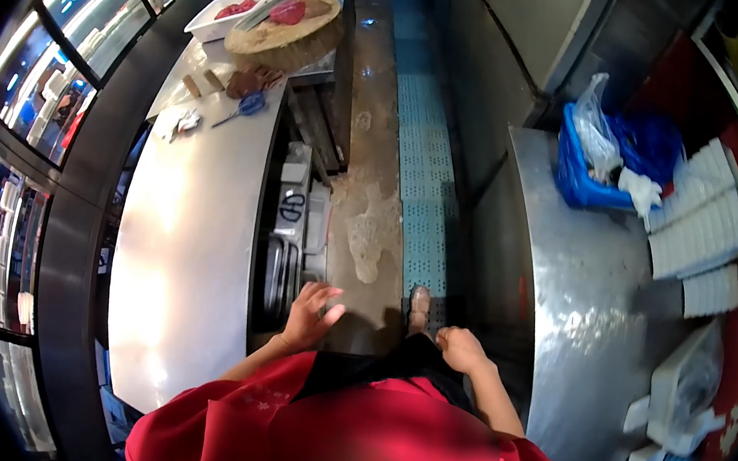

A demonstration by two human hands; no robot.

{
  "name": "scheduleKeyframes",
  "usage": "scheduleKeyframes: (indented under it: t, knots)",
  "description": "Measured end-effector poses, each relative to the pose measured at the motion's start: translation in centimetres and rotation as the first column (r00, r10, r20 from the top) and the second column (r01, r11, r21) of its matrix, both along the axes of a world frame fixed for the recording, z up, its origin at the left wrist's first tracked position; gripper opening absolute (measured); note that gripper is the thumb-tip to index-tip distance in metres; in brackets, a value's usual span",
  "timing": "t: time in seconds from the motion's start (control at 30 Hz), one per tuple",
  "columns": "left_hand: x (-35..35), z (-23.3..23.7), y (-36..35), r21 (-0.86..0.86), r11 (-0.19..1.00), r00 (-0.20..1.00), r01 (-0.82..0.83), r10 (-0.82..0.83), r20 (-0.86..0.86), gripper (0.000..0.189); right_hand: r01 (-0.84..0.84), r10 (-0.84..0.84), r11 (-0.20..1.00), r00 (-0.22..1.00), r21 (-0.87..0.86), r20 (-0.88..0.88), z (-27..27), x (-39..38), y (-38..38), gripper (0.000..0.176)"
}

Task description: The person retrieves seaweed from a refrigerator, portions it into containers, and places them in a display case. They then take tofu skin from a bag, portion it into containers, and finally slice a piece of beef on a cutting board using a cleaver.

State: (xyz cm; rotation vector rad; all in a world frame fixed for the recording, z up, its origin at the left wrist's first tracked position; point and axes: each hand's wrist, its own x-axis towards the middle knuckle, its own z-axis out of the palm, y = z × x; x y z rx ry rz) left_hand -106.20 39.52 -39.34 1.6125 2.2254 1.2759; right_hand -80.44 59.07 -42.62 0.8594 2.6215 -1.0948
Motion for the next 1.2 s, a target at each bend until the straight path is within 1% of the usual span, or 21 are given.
scheduleKeyframes:
  t: [0.07, 0.13, 0.2, 0.27, 0.33, 0.4, 0.5, 0.57, 0.6, 0.67, 0.73, 0.8, 0.83, 0.87, 0.93, 0.97, 1.0, 1.07, 1.1, 1.13, 1.2]
  knots:
    - [-1.9, -1.1, 4.8, 0.001, 0.997, 0.997, 0.075, -0.075, 0.017, 0.024, 0.018, -0.019, 0.999, 0.999, -0.029, -0.034, -0.3, -2.4, 5.9, 0.018]
    - [-3.9, -0.2, 9.1, -0.061, 0.997, 0.999, 0.040, -0.040, -0.003, 0.023, 0.005, -0.004, 1.000, 1.000, 0.030, -0.022, 0.7, -5.7, 11.0, 0.017]
    - [-6.3, 1.7, 12.7, -0.122, 0.992, 0.992, 0.026, -0.011, 0.122, 0.022, -0.059, 0.058, 0.997, 0.998, 0.051, 0.020, 1.6, -9.8, 16.3, 0.017]
    - [-9.4, 2.9, 15.9, -0.131, 0.990, 0.994, -0.044, 0.056, 0.094, 0.019, -0.143, 0.143, 0.990, 0.988, 0.018, -0.051, 2.5, -14.7, 21.4, 0.017]
    - [-12.4, 2.7, 18.4, -0.116, 0.978, 0.980, -0.176, 0.185, 0.072, 0.018, -0.230, 0.237, 0.970, 0.966, 0.073, -0.101, 4.1, -20.2, 25.8, 0.018]
    - [-15.1, 2.3, 20.6, -0.193, 0.930, 0.927, -0.313, 0.343, 0.150, 0.019, -0.298, 0.303, 0.953, 0.946, 0.062, -0.117, 5.2, -25.9, 29.6, 0.019]
    - [-19.2, -1.3, 25.4, -0.240, 0.871, 0.846, -0.428, 0.480, 0.233, 0.021, -0.419, 0.429, 0.903, 0.894, 0.099, -0.129, 5.8, -35.1, 35.2, 0.021]
    - [-22.5, -1.7, 29.9, -0.189, 0.922, 0.871, -0.338, 0.382, 0.309, 0.027, -0.469, 0.472, 0.882, 0.876, 0.048, -0.102, 5.4, -40.2, 37.6, 0.022]
    - [-24.9, -1.0, 32.5, -0.166, 0.949, 0.895, -0.267, 0.308, 0.323, 0.028, -0.430, 0.436, 0.900, 0.891, 0.071, -0.130, 5.7, -42.3, 38.7, 0.022]
    - [-30.1, -0.7, 38.2, -0.068, 0.981, 0.970, -0.180, 0.188, 0.153, 0.031, -0.503, 0.510, 0.856, 0.860, 0.116, -0.030, 5.3, -45.7, 41.9, 0.022]
    - [-35.0, 2.4, 44.2, 0.075, 0.986, 0.975, -0.151, 0.135, 0.177, 0.032, -0.509, 0.505, 0.853, 0.861, 0.116, 0.059, 6.7, -47.9, 45.0, 0.021]
    - [-40.0, 5.2, 49.8, 0.074, 0.991, 0.970, -0.113, 0.094, 0.222, 0.033, -0.413, 0.414, 0.910, 0.908, 0.017, -0.060, 6.6, -49.3, 49.2, 0.019]
    - [-42.3, 6.5, 52.5, 0.124, 0.987, 0.969, -0.101, 0.069, 0.235, 0.034, -0.334, 0.333, 0.942, 0.942, -0.030, -0.039, 7.2, -50.0, 51.0, 0.018]
    - [-44.5, 7.6, 55.1, 0.177, 0.981, 0.970, -0.082, 0.037, 0.241, 0.035, -0.325, 0.324, 0.945, 0.945, -0.029, -0.037, 7.0, -50.6, 52.9, 0.018]
    - [-48.8, 9.2, 60.5, 0.294, 0.953, 0.972, -0.072, 0.001, 0.237, 0.034, -0.249, 0.247, 0.964, 0.968, 0.092, 0.034, 6.1, -51.2, 56.8, 0.020]
    - [-51.1, 9.8, 63.1, 0.335, 0.939, 0.975, -0.077, 0.000, 0.223, 0.035, -0.200, 0.199, 0.979, 0.980, 0.044, 0.028, 5.8, -51.8, 58.8, 0.022]
    - [-53.3, 10.2, 65.6, 0.346, 0.933, 0.980, -0.097, 0.029, 0.197, 0.037, -0.137, 0.138, 0.990, 0.990, -0.012, 0.023, 5.2, -52.6, 60.8, 0.021]
    - [-57.5, 10.6, 70.3, 0.363, 0.912, 0.961, -0.190, 0.097, 0.259, 0.037, -0.103, 0.106, 0.993, 0.993, -0.060, 0.050, 4.1, -55.1, 65.2, 0.022]
    - [-60.0, 9.8, 72.8, 0.406, 0.884, 0.964, -0.232, 0.153, 0.217, 0.037, -0.157, 0.159, 0.987, 0.982, -0.030, 0.099, 3.2, -56.9, 67.8, 0.022]
    - [-62.5, 9.5, 74.8, 0.416, 0.871, 0.965, -0.262, 0.245, 0.096, 0.038, -0.166, 0.169, 0.986, 0.981, -0.035, 0.099, 2.9, -58.7, 70.1, 0.022]
    - [-67.0, 8.8, 78.4, 0.326, 0.852, 0.912, -0.409, 0.387, 0.132, 0.035, -0.170, 0.175, 0.984, 0.980, -0.063, 0.096, 3.0, -63.5, 75.1, 0.021]
